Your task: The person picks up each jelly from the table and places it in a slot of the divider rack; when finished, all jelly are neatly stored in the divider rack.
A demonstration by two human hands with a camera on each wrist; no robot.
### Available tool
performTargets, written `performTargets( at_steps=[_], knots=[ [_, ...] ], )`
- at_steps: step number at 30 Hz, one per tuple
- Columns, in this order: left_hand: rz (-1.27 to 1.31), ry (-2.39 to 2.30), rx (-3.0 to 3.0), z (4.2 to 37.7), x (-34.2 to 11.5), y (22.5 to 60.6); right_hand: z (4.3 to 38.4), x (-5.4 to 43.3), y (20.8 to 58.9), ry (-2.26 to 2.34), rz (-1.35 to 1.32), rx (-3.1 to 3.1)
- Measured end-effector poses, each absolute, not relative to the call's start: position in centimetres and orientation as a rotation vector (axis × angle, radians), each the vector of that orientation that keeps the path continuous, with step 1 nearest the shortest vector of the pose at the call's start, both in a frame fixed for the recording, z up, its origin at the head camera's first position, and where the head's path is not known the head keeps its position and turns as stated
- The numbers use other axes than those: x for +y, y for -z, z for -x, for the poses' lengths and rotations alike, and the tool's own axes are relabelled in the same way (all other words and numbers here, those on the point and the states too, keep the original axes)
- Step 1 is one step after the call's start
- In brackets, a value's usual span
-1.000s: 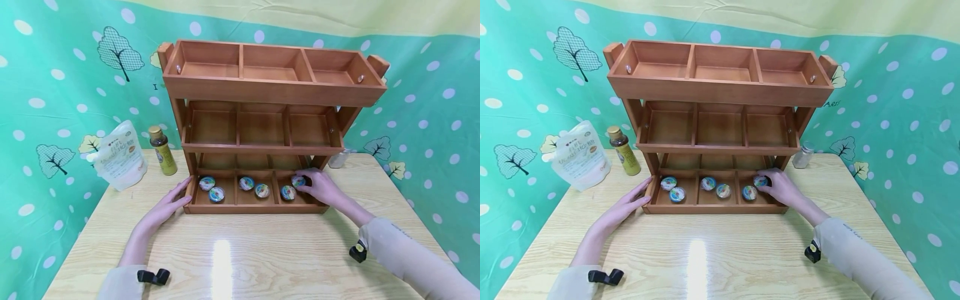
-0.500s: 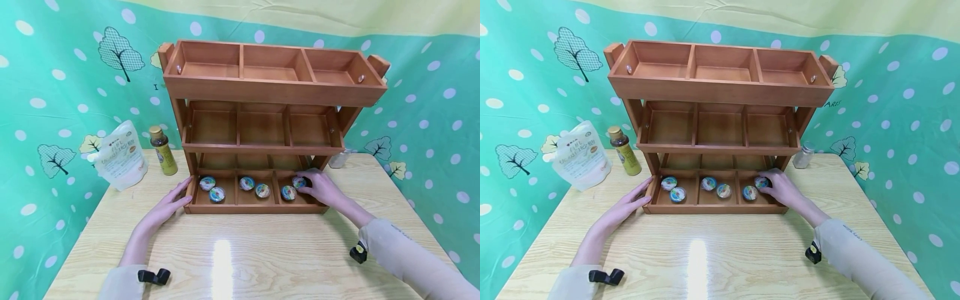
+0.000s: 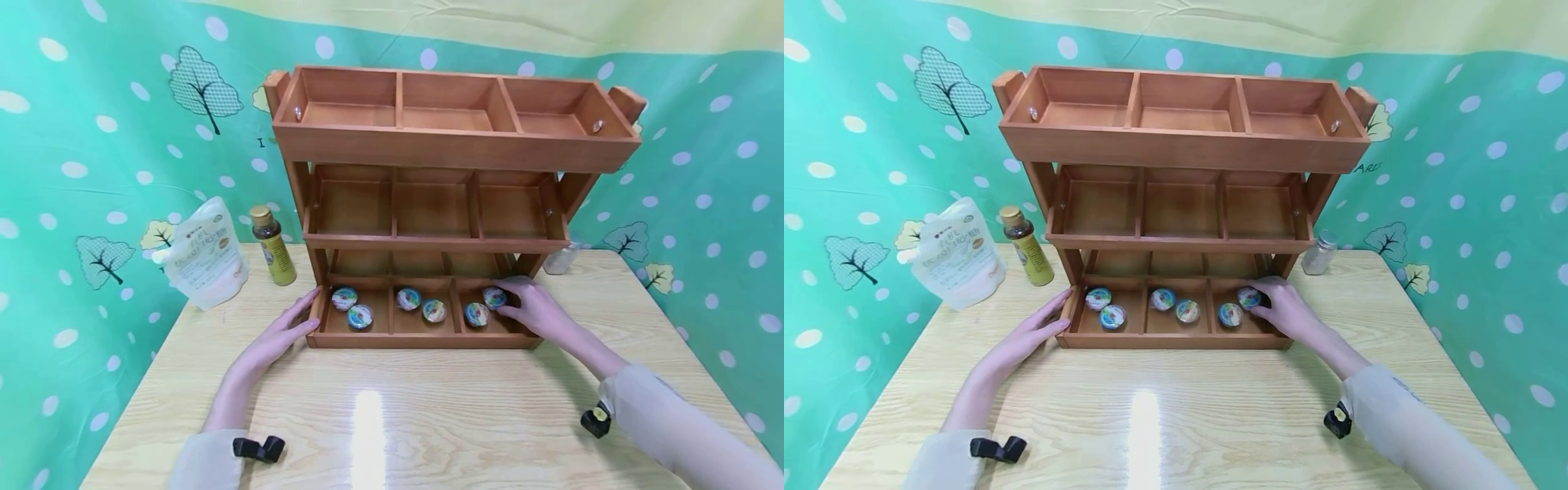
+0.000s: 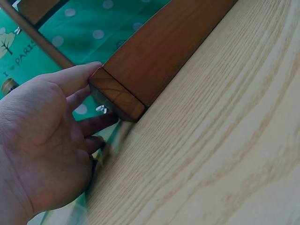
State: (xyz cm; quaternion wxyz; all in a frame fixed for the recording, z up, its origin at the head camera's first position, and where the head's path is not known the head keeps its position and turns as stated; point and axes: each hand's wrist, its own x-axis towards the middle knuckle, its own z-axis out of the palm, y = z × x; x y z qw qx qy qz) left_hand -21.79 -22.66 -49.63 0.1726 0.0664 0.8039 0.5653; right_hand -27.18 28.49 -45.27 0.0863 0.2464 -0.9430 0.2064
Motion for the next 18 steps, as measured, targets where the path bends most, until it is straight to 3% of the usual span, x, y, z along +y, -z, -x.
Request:
performTargets(
  at_steps=[10, 18],
  knots=[
    [-0.228, -1.572, 2.354, 22.3, -23.0, 50.0, 25.2, 30.4, 45.0, -0.697, -0.64, -2.743],
    [-0.411, -1.207, 2.731, 22.4, -23.4, 47.8, 23.9, 33.6, 45.1, -0.65, -0.568, -2.727]
  ],
)
